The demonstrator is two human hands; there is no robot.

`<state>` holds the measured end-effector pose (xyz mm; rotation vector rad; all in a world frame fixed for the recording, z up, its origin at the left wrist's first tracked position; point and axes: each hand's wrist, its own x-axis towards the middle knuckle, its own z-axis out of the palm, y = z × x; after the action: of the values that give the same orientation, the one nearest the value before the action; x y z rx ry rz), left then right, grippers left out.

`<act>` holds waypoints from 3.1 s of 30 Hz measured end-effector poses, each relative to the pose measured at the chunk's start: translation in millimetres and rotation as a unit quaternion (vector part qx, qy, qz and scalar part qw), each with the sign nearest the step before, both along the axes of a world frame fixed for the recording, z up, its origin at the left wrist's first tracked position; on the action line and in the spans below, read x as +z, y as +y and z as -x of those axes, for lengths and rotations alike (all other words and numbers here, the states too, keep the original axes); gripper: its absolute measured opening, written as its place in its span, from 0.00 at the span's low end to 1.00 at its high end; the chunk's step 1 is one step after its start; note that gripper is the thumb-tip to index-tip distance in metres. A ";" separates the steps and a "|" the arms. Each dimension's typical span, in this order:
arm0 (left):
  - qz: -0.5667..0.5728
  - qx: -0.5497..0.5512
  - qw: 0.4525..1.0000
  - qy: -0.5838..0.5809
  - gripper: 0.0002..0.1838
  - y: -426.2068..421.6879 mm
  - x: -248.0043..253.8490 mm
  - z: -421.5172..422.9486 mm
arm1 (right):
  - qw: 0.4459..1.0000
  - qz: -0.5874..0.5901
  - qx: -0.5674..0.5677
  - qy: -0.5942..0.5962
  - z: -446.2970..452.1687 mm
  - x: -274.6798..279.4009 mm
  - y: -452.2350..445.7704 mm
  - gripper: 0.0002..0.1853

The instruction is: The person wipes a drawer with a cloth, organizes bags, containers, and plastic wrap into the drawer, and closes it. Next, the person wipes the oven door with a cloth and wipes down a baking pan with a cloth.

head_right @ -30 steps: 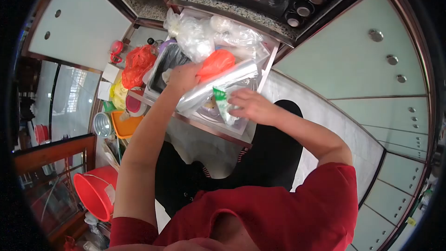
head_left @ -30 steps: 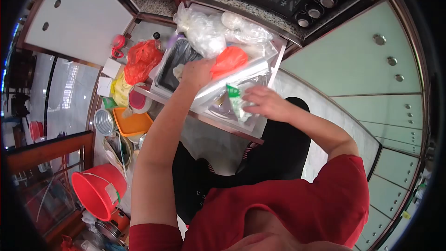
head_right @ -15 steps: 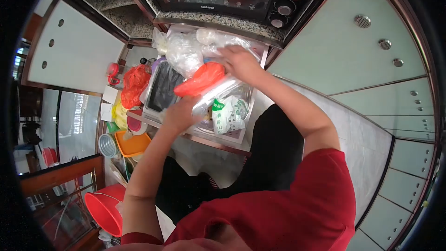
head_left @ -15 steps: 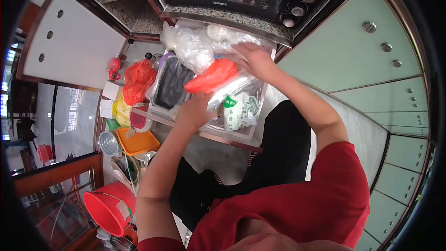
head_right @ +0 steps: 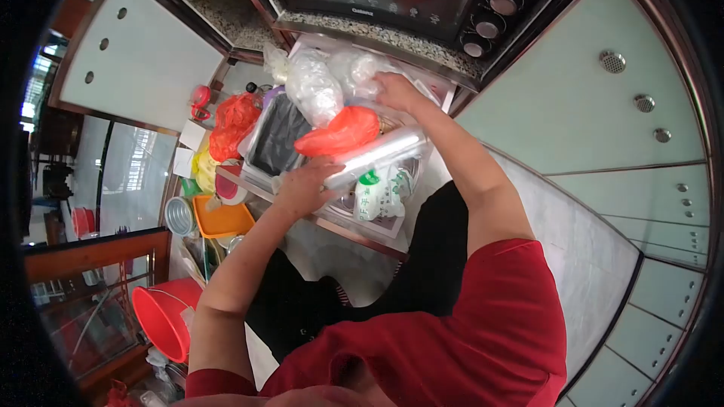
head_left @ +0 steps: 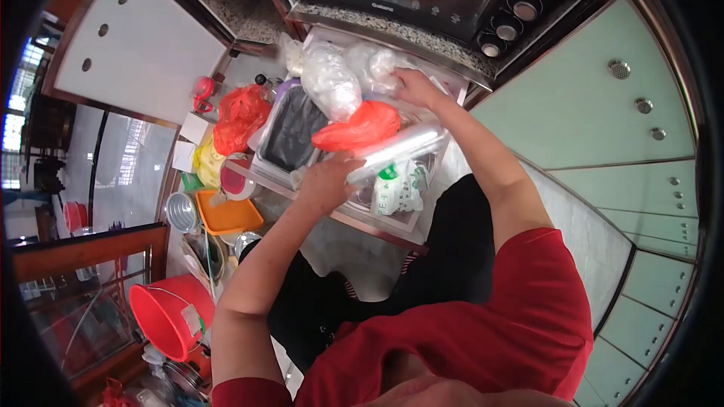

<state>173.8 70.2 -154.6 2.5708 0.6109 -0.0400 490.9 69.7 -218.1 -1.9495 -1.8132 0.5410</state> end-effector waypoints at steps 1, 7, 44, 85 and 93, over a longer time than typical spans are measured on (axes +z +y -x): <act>0.005 -0.007 1.000 -0.002 0.24 -1.6 0.7 -0.1 | 0.998 -0.041 0.020 -0.050 -3.4 -2.8 5.1 0.25; 0.055 0.029 0.997 -0.034 0.24 -4.2 8.8 12.6 | 0.981 0.080 -0.029 -0.174 44.1 84.1 2.5 0.35; 0.116 0.545 0.808 -0.191 0.46 -7.3 -48.6 107.4 | 0.938 -0.247 -0.093 -0.225 142.8 -12.4 135.7 0.17; -0.057 0.173 0.950 0.255 0.38 140.7 -36.9 64.9 | 0.945 0.221 -0.089 -0.224 184.5 -22.5 92.3 0.41; -0.036 0.206 0.952 0.222 0.46 131.6 -28.7 62.5 | 0.991 -0.077 -0.049 -0.097 82.1 47.3 23.0 0.49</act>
<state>111.3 201.8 -183.3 2.4576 1.3266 -0.4712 408.8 92.7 -170.8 -2.0291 -1.8017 0.1788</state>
